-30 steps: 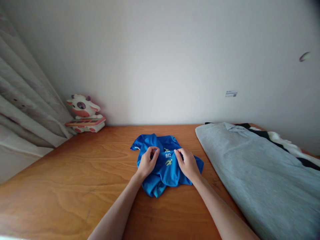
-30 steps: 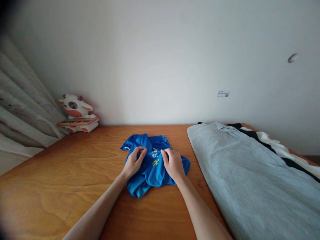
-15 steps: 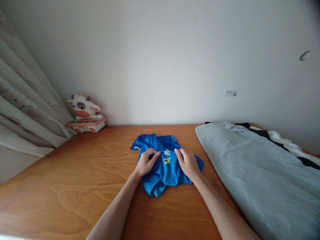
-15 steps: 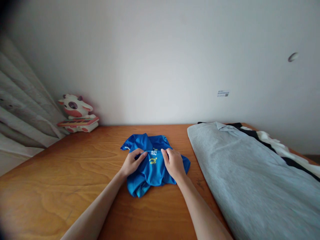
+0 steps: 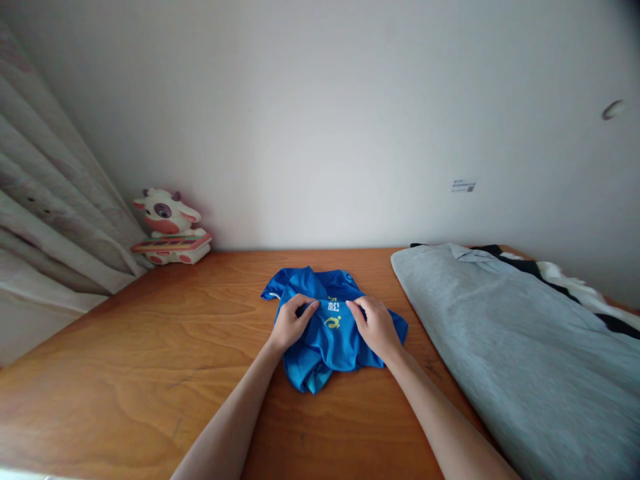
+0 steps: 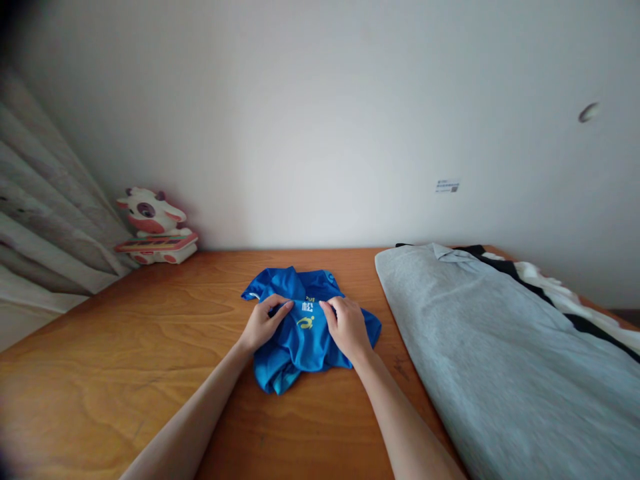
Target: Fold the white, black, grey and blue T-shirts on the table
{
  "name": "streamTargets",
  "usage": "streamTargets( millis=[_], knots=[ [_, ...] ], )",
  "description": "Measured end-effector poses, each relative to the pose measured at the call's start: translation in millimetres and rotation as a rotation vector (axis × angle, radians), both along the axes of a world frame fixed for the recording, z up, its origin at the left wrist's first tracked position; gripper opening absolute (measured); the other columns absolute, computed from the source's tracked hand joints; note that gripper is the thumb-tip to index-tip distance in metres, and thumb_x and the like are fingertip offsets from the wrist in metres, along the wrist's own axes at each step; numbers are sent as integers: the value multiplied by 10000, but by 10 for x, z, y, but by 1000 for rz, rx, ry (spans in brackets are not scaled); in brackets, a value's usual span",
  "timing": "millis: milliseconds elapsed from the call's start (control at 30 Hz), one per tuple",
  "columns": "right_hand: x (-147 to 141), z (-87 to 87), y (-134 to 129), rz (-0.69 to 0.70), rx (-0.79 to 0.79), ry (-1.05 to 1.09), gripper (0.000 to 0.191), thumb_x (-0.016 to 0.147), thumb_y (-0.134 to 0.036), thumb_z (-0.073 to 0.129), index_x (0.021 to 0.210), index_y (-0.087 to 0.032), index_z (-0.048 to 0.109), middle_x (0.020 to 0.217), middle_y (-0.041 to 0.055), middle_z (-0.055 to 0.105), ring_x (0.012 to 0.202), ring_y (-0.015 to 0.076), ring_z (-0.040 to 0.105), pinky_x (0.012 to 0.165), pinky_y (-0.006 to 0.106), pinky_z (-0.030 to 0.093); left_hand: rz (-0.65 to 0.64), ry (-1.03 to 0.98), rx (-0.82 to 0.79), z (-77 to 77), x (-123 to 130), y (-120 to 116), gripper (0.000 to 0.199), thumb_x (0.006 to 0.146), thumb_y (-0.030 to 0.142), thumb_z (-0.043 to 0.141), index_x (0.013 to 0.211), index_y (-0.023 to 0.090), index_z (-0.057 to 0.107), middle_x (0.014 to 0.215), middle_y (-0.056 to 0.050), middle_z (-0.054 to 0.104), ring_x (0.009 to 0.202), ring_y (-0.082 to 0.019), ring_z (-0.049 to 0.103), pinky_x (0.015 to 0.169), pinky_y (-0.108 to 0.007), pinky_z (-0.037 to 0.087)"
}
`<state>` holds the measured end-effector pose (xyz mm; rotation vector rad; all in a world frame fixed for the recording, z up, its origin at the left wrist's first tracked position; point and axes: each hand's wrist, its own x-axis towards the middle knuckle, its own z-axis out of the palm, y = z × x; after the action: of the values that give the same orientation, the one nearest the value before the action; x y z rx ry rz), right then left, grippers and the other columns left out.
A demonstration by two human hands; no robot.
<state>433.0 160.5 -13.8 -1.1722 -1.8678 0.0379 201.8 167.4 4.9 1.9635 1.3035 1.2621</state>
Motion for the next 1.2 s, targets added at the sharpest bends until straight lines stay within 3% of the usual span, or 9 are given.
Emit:
streamTargets(
  millis=[600,767,933,1200],
  knots=[
    [12,-20,1,86,-26,69,69,951,-246,544,900,-253,591,962,52,737,936,227,682,876,378,510,54,11,42,-101,-37,50,147,847,355,669,873,225,732,930,-53,757,894,-223,696,839,-355,534],
    [19,-39,14,126,-38,75,173,918,-125,476,817,-257,526,973,44,746,963,219,692,887,383,504,18,16,-7,-103,-11,23,160,864,360,643,916,221,705,947,-49,771,898,-220,704,861,-365,543],
    [21,-27,18,29,-41,81,70,906,-188,536,885,-252,553,902,41,725,880,223,693,820,359,506,-26,-21,-62,-91,14,-10,284,852,467,694,979,213,699,939,-47,765,884,-212,713,842,-343,565],
    [-2,-19,-6,59,-31,43,173,849,-94,515,916,-247,560,899,43,674,890,238,637,842,380,492,-37,-4,-56,-85,11,1,240,835,458,718,872,221,722,853,-30,762,794,-196,703,789,-331,573]
  ],
)
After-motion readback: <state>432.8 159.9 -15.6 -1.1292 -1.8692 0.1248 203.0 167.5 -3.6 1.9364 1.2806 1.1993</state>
